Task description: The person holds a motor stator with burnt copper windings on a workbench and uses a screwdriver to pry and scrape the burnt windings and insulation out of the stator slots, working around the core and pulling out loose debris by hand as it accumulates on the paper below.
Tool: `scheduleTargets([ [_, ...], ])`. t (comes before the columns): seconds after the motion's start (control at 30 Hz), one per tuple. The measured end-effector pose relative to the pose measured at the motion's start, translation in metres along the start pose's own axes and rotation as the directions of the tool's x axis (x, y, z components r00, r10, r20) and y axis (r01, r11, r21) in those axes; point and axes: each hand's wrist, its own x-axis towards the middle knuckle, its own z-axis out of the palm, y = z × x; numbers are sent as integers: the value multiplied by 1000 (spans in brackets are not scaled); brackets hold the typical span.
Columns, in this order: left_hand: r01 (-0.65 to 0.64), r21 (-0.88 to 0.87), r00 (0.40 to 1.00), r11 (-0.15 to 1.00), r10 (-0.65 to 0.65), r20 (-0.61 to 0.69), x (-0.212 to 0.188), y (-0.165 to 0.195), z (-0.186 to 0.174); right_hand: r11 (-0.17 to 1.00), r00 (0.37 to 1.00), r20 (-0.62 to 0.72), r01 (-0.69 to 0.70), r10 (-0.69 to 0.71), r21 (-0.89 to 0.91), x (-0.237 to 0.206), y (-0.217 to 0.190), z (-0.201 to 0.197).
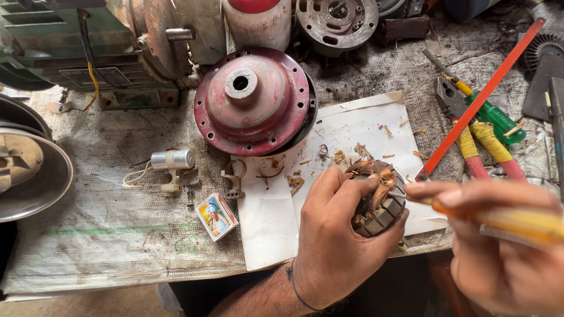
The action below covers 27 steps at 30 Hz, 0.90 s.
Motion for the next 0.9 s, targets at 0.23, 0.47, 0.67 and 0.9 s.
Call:
scheduleTargets([
  [0.23, 106, -95, 991, 990, -97, 94, 9, 7, -10, 949, 990, 141, 39, 6, -313, -10, 0, -18],
  [0.47, 85, -190, 977, 978, -44, 208, 15, 3, -28, 996, 980, 174, -88, 92, -34, 21, -1, -12],
  [0.67, 107, -209, 988, 972, -80, 133, 15, 0, -26, 995, 948, 316, 65, -36, -82, -15, 19, -46],
  [0.9, 80, -142, 989, 987, -61, 138, 18, 2, -25, 945, 870, 449, 54, -203, 323, 0, 1, -39],
])
